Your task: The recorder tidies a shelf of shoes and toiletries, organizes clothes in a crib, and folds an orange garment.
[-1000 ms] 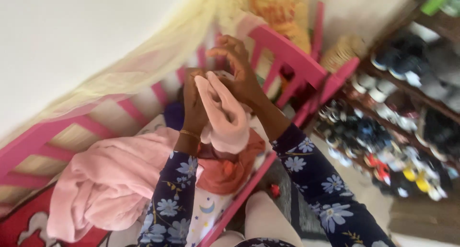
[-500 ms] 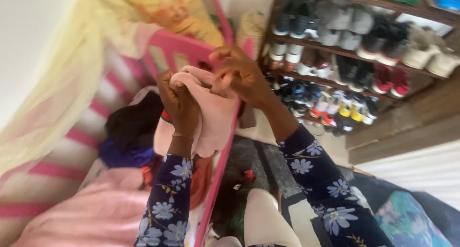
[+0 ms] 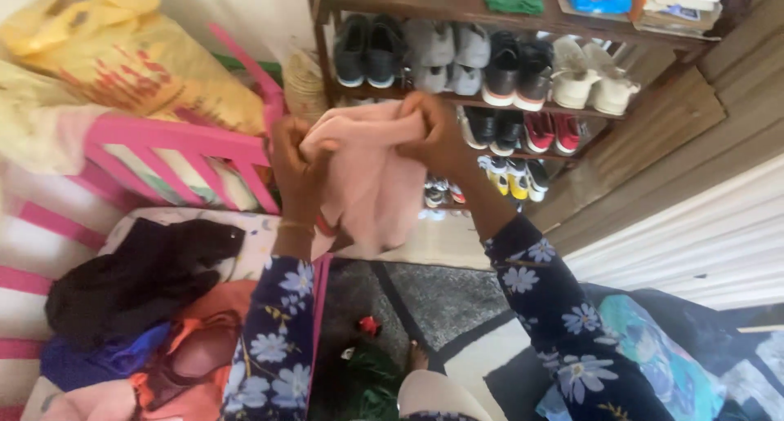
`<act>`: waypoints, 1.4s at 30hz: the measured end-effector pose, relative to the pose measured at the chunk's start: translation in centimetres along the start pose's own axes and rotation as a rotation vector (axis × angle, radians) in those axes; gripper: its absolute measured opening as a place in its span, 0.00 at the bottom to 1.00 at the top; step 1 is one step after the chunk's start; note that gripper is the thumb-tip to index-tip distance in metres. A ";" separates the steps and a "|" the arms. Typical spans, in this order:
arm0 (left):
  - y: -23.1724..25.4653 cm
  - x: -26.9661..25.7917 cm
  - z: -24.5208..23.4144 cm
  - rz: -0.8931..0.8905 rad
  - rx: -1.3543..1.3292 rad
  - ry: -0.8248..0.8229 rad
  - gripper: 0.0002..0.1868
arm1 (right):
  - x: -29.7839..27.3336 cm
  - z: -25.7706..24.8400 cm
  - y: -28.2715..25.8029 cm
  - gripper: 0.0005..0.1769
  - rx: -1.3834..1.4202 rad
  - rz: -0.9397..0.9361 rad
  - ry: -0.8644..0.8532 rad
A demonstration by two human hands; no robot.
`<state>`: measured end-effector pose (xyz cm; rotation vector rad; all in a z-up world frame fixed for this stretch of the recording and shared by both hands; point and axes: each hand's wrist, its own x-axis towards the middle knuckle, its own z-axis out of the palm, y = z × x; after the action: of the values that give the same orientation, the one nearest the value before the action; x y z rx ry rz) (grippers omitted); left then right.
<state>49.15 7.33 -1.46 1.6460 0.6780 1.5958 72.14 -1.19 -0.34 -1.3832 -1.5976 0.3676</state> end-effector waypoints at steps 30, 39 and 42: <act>-5.0 0.0 12.0 -0.120 0.292 -0.271 0.34 | -5.6 -8.1 9.6 0.43 0.949 0.480 0.018; -9.3 -3.6 12.6 -0.438 -0.089 -0.872 0.43 | -5.8 -9.4 11.9 0.37 1.173 0.362 0.046; -4.7 -3.0 13.1 -0.516 -0.249 -0.845 0.45 | -6.3 -9.8 12.8 0.39 1.198 0.369 0.013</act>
<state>62.43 5.88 -6.53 1.5889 0.3767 0.5065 86.94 -6.16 -7.84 -0.6831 -0.7735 1.2730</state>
